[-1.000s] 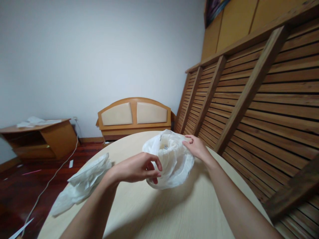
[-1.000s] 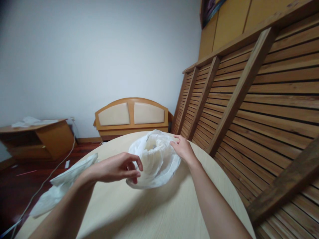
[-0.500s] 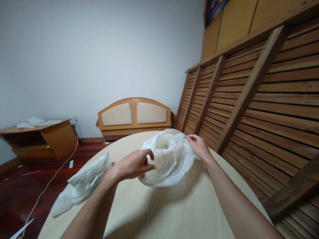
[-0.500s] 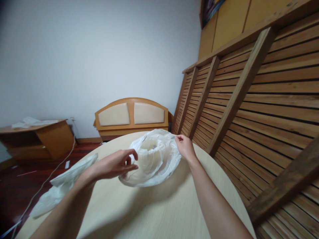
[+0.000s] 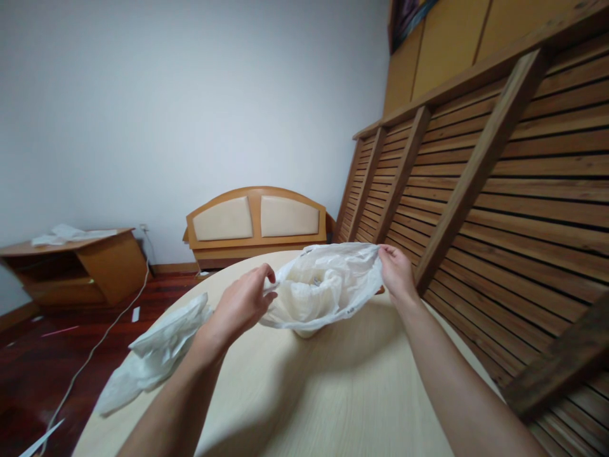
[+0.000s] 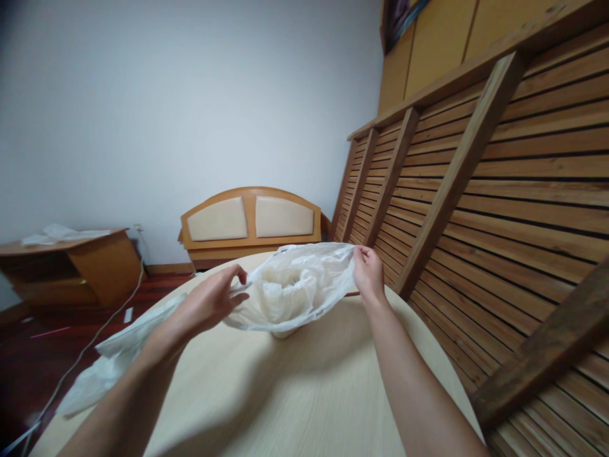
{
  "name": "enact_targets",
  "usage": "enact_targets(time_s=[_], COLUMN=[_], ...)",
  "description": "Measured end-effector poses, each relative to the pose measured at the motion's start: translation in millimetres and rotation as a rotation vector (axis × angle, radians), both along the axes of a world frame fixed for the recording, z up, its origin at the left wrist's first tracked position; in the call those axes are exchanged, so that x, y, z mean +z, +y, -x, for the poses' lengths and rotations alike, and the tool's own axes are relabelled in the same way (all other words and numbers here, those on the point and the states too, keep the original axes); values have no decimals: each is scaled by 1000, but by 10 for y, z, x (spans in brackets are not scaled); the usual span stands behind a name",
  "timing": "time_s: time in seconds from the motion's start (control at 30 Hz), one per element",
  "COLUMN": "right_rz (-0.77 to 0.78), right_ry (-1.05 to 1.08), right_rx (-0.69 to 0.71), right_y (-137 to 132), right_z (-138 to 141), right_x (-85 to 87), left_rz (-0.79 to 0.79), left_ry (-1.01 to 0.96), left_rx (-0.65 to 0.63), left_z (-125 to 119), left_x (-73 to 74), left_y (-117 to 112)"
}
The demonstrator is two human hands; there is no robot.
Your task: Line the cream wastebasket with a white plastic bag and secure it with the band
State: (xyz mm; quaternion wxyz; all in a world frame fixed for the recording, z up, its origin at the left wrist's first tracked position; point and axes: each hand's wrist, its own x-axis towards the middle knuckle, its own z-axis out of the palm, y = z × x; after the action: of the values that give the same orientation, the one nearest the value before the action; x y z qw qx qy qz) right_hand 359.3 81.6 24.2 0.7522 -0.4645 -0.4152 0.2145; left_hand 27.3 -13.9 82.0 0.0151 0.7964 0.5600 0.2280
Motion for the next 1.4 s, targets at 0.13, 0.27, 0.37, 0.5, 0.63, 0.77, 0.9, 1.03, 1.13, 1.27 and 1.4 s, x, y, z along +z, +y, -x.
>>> enact_targets(time_s=[0.13, 0.27, 0.37, 0.5, 0.63, 0.77, 0.9, 1.03, 1.13, 1.27, 1.4], right_rz=[27, 82, 118, 106, 28, -63, -136, -180, -199, -206, -205], right_ry=[15, 2, -32, -52, -22, 37, 100, 169, 220, 276, 341], right_rx=[28, 95, 148, 145, 75, -6, -51, -66, -65, -59, -66], right_y=[-28, -63, -91, -105, -100, -109, -127, -120, -94, -54, -15], right_z=[8, 61, 91, 76, 18, -14, 1, -11, -63, -143, -210], right_x=[13, 25, 20, 31, 80, 132, 168, 192, 193, 158, 105], left_rz=[39, 30, 4, 39, 62, -18, -42, 7, 42, 136, 110], left_ry=[-21, -64, -75, -91, -90, -43, -4, -23, -93, -192, -218], left_rx=[37, -31, -96, -179, -212, -94, -9, 6, -97, -242, -257], left_z=[17, 4, 5, 6, -5, 38, 91, 81, 68, 79, 108], left_x=[1, 11, 27, 56, 67, 31, -4, 0, 6, 5, 10], left_y=[5, -5, -15, -50, -73, -21, 17, -29, -79, -118, -97])
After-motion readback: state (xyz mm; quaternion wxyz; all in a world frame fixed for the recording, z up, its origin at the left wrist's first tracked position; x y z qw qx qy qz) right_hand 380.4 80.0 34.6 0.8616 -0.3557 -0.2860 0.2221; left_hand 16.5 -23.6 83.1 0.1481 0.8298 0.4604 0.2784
